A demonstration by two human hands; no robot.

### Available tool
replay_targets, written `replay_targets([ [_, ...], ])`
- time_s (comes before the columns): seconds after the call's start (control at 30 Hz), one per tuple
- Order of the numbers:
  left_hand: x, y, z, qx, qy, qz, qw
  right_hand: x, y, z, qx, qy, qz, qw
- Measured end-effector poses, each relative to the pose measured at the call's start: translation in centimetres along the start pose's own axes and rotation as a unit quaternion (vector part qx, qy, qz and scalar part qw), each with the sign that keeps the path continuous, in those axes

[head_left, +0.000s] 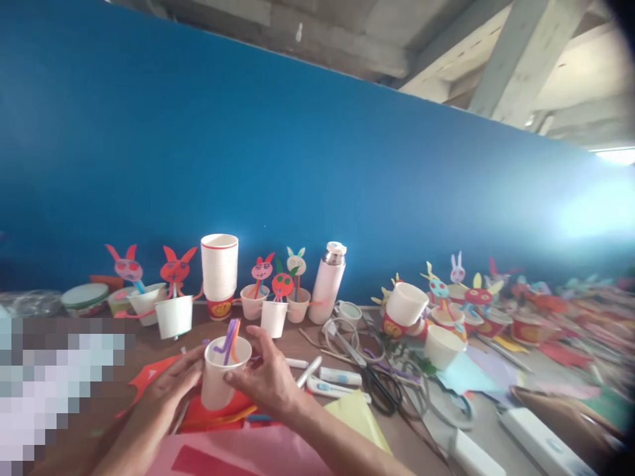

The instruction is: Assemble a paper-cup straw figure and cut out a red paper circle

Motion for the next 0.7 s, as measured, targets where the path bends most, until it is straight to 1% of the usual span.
replay_targets([
  [0.07, -0.5, -0.2, 0.3, -0.048, 0.021, -0.012, 0.999, -0.3, 0.1, -0.2, -0.002, 0.022, 0.001, 1.0],
  [0.1, -0.6, -0.2, 0.3, -0.06, 0.011, -0.011, 0.998, -0.5, 0.1, -0.2, -0.003, 0.026, -0.002, 1.0],
  [0.2, -0.5, 0.0, 0.5, -0.067, -0.047, 0.003, 0.997, -0.8, 0.1, -0.3, -0.008, 0.036, -0.003, 0.999],
  [0.3, -0.1, 0.3, 0.8, -0.071, -0.068, 0.011, 0.995, -1.2, 0.2, -0.7, -0.02, 0.061, 0.01, 0.998],
  [0.4, 0.5, 0.4, 1.0, -0.059, -0.066, 0.038, 0.995, -2.2, 0.4, -1.8, -0.024, 0.078, 0.009, 0.997],
  [0.47, 1.1, 0.2, 0.9, -0.047, -0.068, 0.06, 0.995, -3.3, 0.7, -2.8, -0.024, 0.111, -0.018, 0.993],
  [0.53, 1.4, 0.1, 0.6, -0.023, -0.068, 0.059, 0.996, -4.7, 1.3, -3.6, -0.035, 0.158, -0.037, 0.986],
  [0.6, 1.6, -0.1, 0.2, 0.004, -0.06, 0.05, 0.997, -5.8, 2.3, -3.8, -0.081, 0.212, -0.033, 0.973],
  [0.7, 1.8, -0.1, -0.2, 0.043, -0.06, 0.051, 0.996, -6.6, 4.3, -3.4, -0.168, 0.292, -0.017, 0.941],
])
Point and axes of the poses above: each hand's wrist, its own y-axis away from the middle knuckle, its own z-axis out of the palm, x = y × z, the point moved 4 cm from there along -y, towards the middle knuckle, and after that the axes turned 14 degrees about -x, right-handed, at the moved point
